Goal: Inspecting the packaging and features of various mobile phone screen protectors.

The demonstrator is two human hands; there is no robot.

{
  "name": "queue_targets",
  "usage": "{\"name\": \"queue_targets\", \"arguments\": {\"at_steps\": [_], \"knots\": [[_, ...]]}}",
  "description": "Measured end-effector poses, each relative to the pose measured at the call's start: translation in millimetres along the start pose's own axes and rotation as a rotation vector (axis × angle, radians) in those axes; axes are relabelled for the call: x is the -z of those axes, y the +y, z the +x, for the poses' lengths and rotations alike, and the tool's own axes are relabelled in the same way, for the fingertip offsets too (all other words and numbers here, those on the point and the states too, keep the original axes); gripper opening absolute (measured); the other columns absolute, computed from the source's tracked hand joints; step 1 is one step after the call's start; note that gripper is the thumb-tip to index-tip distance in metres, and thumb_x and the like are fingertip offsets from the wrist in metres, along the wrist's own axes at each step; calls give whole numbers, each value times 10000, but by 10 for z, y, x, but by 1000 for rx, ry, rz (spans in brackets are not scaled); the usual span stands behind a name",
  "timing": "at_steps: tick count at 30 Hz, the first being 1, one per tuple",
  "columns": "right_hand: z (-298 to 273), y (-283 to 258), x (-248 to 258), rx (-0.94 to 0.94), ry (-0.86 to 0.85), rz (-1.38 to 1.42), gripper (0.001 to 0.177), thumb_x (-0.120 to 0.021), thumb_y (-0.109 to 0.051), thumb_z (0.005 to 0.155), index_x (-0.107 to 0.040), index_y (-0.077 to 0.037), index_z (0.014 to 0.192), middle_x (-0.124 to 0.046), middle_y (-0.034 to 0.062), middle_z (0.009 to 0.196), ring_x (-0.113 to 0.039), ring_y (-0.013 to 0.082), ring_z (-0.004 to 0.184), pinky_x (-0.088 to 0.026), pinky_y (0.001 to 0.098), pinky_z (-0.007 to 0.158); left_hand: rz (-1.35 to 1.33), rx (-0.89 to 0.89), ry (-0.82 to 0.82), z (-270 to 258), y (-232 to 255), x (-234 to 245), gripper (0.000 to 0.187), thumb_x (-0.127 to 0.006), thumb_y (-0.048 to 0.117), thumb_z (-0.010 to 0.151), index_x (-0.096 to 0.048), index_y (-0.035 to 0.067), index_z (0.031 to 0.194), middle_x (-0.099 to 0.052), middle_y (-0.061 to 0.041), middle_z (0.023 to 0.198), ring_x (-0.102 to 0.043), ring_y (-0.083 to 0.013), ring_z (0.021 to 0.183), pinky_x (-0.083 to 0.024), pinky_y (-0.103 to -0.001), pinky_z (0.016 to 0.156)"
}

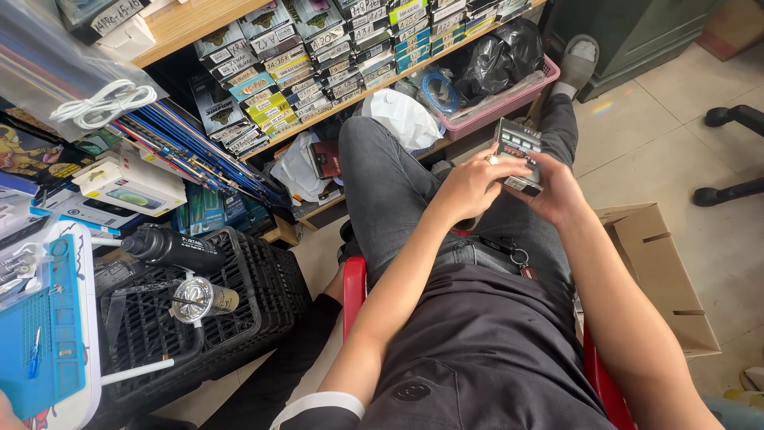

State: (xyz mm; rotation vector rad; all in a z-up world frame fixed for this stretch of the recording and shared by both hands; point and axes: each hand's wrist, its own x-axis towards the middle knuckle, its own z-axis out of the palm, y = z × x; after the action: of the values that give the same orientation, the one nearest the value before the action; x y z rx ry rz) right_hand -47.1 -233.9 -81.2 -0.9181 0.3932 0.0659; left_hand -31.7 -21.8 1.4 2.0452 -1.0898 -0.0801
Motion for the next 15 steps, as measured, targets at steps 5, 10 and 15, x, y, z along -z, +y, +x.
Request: {"name": "queue_targets", "arguments": {"at_steps": [5, 10, 15], "knots": [[-187, -85, -295, 39, 83, 134, 422, -684, -205, 971, -501, 65, 1239, -560, 124, 1062, -770, 263, 923, -689, 487, 865, -393, -55, 216, 75, -578, -180, 784, -553, -58, 859, -304, 89, 1588, -355, -231, 1615, -337, -490, 1485, -484, -527, 1148], [-58, 114, -244, 146, -45, -141, 399, -601, -266, 1082, -436, -36, 1363, -558, 120, 1315, -618, 224, 1220, -499, 513, 1027, -880, 648, -10, 15, -453, -4, 1088, -313, 888, 832, -454, 25, 1478, -744, -287, 991, -758, -376, 704, -590, -305, 504], [-93, 165, -255, 84, -149, -394, 397, -535, -327, 1118, -469, -53, 1397, -607, 119, 1169, -655, 247, 1070, -522, 463, 986, -739, 613, 80, -80, -671, 134, 609, -655, 521, 878, -545, 5, 1181, -752, -256, 816, -762, -239, 627, -586, -244, 527]]}}
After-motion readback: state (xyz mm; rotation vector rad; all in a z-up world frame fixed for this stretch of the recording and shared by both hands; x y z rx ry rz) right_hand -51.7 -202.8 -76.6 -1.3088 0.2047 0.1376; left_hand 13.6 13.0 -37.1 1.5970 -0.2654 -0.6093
